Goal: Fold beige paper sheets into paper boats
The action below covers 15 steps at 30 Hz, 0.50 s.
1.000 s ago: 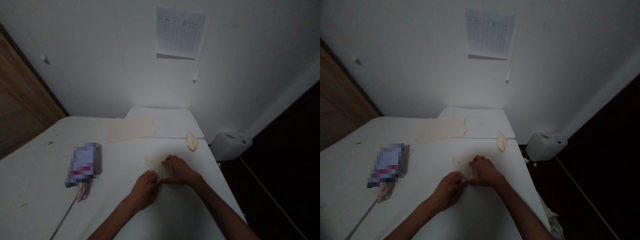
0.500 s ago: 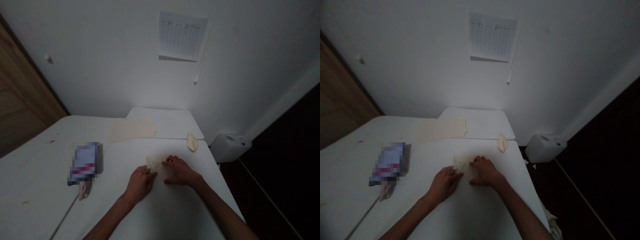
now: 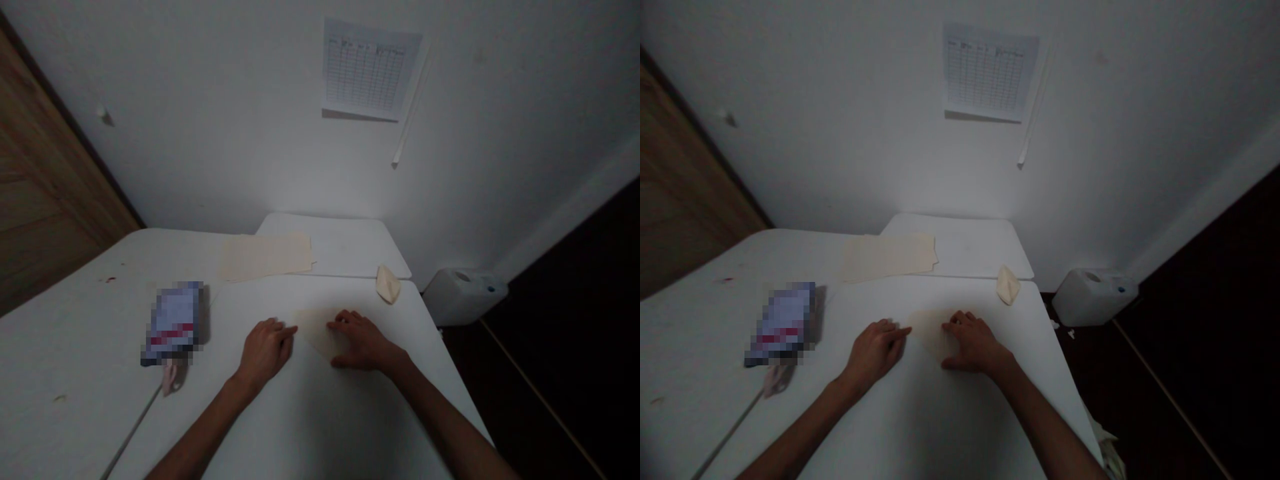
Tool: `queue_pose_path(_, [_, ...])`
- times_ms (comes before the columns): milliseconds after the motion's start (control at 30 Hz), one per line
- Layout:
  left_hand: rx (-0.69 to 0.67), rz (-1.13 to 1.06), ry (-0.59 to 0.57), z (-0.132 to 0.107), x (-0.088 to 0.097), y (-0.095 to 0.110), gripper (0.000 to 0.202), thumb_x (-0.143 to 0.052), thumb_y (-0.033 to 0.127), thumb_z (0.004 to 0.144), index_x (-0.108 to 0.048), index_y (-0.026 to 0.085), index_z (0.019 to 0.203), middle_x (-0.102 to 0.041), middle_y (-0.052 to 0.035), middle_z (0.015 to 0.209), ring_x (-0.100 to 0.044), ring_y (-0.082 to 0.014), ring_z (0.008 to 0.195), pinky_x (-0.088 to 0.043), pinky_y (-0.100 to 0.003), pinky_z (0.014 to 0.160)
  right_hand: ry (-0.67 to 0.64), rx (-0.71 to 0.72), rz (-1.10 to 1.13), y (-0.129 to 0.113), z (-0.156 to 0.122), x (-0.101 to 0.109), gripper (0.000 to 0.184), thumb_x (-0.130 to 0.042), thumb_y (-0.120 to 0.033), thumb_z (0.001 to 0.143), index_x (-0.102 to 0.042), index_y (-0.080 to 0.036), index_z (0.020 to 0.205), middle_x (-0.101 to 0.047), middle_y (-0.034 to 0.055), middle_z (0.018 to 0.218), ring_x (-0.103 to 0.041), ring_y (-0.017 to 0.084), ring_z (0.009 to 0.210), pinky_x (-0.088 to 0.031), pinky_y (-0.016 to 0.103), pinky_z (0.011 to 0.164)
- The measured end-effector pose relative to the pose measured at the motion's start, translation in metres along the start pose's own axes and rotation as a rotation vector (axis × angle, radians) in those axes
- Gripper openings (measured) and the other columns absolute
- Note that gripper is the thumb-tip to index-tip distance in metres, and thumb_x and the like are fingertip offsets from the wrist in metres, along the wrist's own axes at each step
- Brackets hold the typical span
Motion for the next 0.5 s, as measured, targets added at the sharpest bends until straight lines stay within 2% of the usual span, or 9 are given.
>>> queue_pose_path(167, [0.008,0.037,-0.009,0.0007,-0.0008,-0.0023,0.032,-0.045,0.022,0.086,-0.075,0.023,0.097,-0.070,-0.0067,0.077,-0.062,-0.0240,0.079,-0.050,-0.039,0.076,0.001,0.013,0.002,-0.0006,-0.0002,0.0009,0.082,-0.078,-0.050,0.063,-0.049,-0.025,0.135,-0.051,0.0082,0.127,-0.046,0.029,0.113,-0.037,0.040,0.098])
queue_pose_path(333, [-0.019,0.086,-0.002,-0.0029,-0.0039,-0.0012,0.031,-0.046,0.021,0.085,-0.073,0.019,0.100,-0.071,-0.0098,0.085,-0.063,-0.0281,0.087,-0.049,-0.046,0.085,0.007,0.016,0.004,-0.0009,-0.0001,0.0016,0.083,-0.078,-0.050,0.062,-0.049,-0.024,0.135,-0.051,0.0083,0.126,-0.046,0.029,0.114,-0.037,0.040,0.099])
queue_pose_path(500, [-0.036,0.120,-0.015,-0.0066,-0.0065,0.0020,0.030,-0.048,0.020,0.085,-0.069,0.019,0.106,-0.070,-0.0102,0.088,-0.064,-0.0281,0.090,-0.049,-0.044,0.084,0.006,0.003,-0.004,-0.0001,0.0006,0.0003,0.083,-0.078,-0.051,0.061,-0.050,-0.024,0.134,-0.051,0.0081,0.126,-0.046,0.029,0.113,-0.037,0.041,0.099])
Point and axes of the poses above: each hand's wrist, its own z-axis towards the middle knuckle, its own x-axis out of the back of the hand, y = z × x, the point moved 8 cm from there along z, towards the middle knuckle
